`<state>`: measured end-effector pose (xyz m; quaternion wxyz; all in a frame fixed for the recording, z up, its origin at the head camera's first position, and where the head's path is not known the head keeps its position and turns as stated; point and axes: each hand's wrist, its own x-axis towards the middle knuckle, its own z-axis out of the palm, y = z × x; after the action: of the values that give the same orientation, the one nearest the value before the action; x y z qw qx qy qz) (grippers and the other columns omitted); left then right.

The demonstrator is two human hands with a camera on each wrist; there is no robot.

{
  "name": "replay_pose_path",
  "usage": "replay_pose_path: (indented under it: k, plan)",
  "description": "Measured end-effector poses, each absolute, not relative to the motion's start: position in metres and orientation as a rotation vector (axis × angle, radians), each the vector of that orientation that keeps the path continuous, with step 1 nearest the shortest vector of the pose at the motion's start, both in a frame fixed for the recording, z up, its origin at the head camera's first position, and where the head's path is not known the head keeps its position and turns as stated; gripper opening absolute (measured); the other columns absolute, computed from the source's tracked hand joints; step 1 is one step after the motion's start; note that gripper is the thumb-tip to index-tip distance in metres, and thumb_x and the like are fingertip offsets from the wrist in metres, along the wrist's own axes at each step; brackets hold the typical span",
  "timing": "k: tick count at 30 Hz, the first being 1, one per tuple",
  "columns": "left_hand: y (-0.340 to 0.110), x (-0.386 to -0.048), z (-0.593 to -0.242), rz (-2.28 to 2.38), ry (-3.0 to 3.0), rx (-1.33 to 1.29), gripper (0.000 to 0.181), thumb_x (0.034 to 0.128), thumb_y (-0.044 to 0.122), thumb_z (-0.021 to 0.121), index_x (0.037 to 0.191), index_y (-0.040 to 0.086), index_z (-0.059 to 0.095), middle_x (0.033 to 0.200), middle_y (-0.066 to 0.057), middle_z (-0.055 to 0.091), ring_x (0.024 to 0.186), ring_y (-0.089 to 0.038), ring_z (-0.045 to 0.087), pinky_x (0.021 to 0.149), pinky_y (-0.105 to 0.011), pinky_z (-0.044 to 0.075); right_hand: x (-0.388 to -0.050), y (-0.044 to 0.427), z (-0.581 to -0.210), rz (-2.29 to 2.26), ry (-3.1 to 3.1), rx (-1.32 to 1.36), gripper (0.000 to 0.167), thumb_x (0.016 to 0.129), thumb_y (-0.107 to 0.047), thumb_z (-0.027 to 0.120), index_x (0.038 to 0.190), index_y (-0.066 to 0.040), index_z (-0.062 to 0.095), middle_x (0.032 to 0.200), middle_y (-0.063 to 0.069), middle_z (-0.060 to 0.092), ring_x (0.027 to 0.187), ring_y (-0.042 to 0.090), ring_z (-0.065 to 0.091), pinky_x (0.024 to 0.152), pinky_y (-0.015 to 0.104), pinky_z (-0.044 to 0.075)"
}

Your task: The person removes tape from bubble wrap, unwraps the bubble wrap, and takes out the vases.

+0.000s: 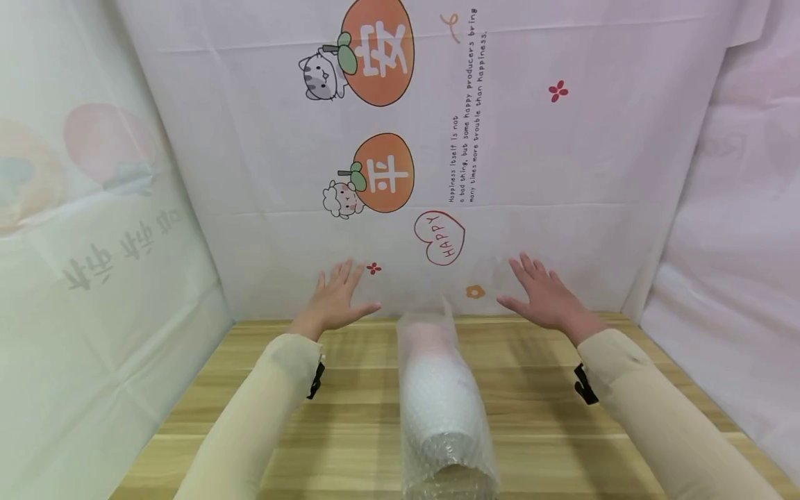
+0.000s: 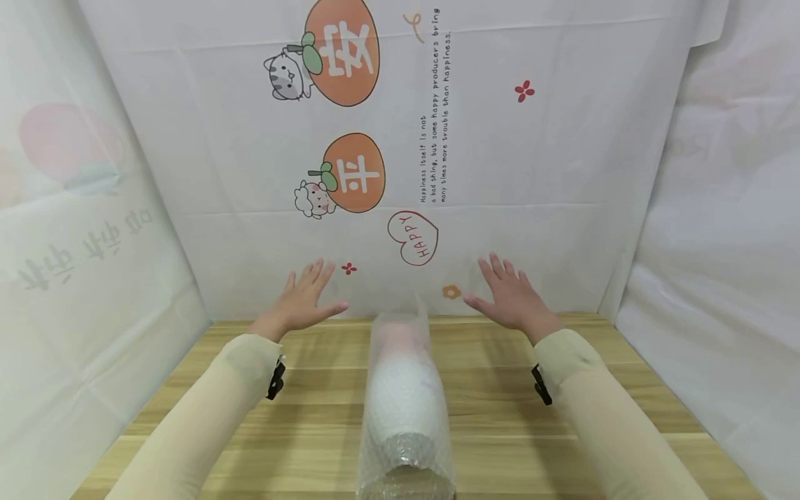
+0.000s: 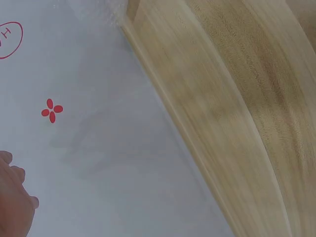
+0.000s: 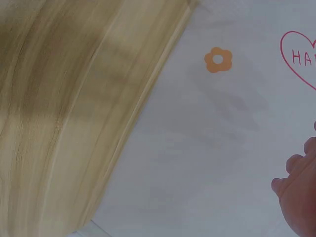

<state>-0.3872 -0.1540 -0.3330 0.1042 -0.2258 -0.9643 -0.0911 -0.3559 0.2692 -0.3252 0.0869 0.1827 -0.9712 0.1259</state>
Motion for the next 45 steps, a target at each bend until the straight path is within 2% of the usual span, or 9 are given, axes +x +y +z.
replay_pose_path:
  k: [16, 23, 30, 40, 45]
  plan:
    - [-0.147, -0.377, -0.343, -0.268, -2.834, -0.765, 0.098, 0.0884, 0.072, 0.044, 0.157, 0.014, 0.007, 0.161, -0.014, 0.001, 0.146, -0.037, 0.006, 0.112, -0.061, 0.000, -0.340, 0.261, -0.336, 0.381, -2.876, 0.622, 0.092, 0.094, -0.063, 0.044, 0.156, -0.005, 0.009, 0.160, 0.020, -0.001, 0.143, 0.045, 0.002, 0.111, 0.062, 0.003]
    - [-0.147, -0.372, -0.349, -0.338, -2.815, -0.767, 0.093, 0.0900, 0.064, 0.052, 0.158, 0.017, 0.008, 0.161, -0.015, 0.003, 0.146, -0.035, 0.002, 0.112, -0.060, -0.002, -0.335, 0.257, -0.338, 0.427, -2.862, 0.640, 0.089, 0.095, -0.059, 0.047, 0.156, -0.005, 0.010, 0.160, 0.020, 0.000, 0.144, 0.043, 0.001, 0.111, 0.062, 0.004]
    - [-0.145, -0.366, -0.357, -0.385, -2.816, -0.795, 0.094, 0.0898, 0.065, 0.051, 0.158, 0.019, 0.006, 0.162, -0.012, 0.001, 0.146, -0.032, -0.002, 0.112, -0.057, -0.005, -0.327, 0.257, -0.347, 0.519, -2.857, 0.647, 0.088, 0.096, -0.054, 0.051, 0.156, -0.004, 0.011, 0.160, 0.020, 0.000, 0.144, 0.044, 0.001, 0.112, 0.060, 0.003]
    - [-0.142, -0.353, -0.361, -0.427, -2.811, -0.830, 0.092, 0.0914, 0.061, 0.053, 0.158, 0.018, 0.006, 0.161, -0.012, 0.000, 0.146, -0.028, -0.004, 0.113, -0.054, -0.009, -0.318, 0.252, -0.362, 0.554, -2.805, 0.694, 0.085, 0.096, -0.052, 0.053, 0.155, -0.002, 0.017, 0.160, 0.021, 0.006, 0.143, 0.045, 0.007, 0.111, 0.062, 0.008]
    - [-0.140, -0.350, -0.362, -0.435, -2.812, -0.837, 0.093, 0.0909, 0.066, 0.049, 0.158, 0.018, 0.004, 0.161, -0.010, -0.004, 0.146, -0.027, -0.006, 0.112, -0.053, -0.009, -0.317, 0.253, -0.365, 0.564, -2.794, 0.680, 0.084, 0.096, -0.051, 0.054, 0.155, -0.004, 0.017, 0.160, 0.019, 0.006, 0.144, 0.043, 0.008, 0.111, 0.062, 0.010]
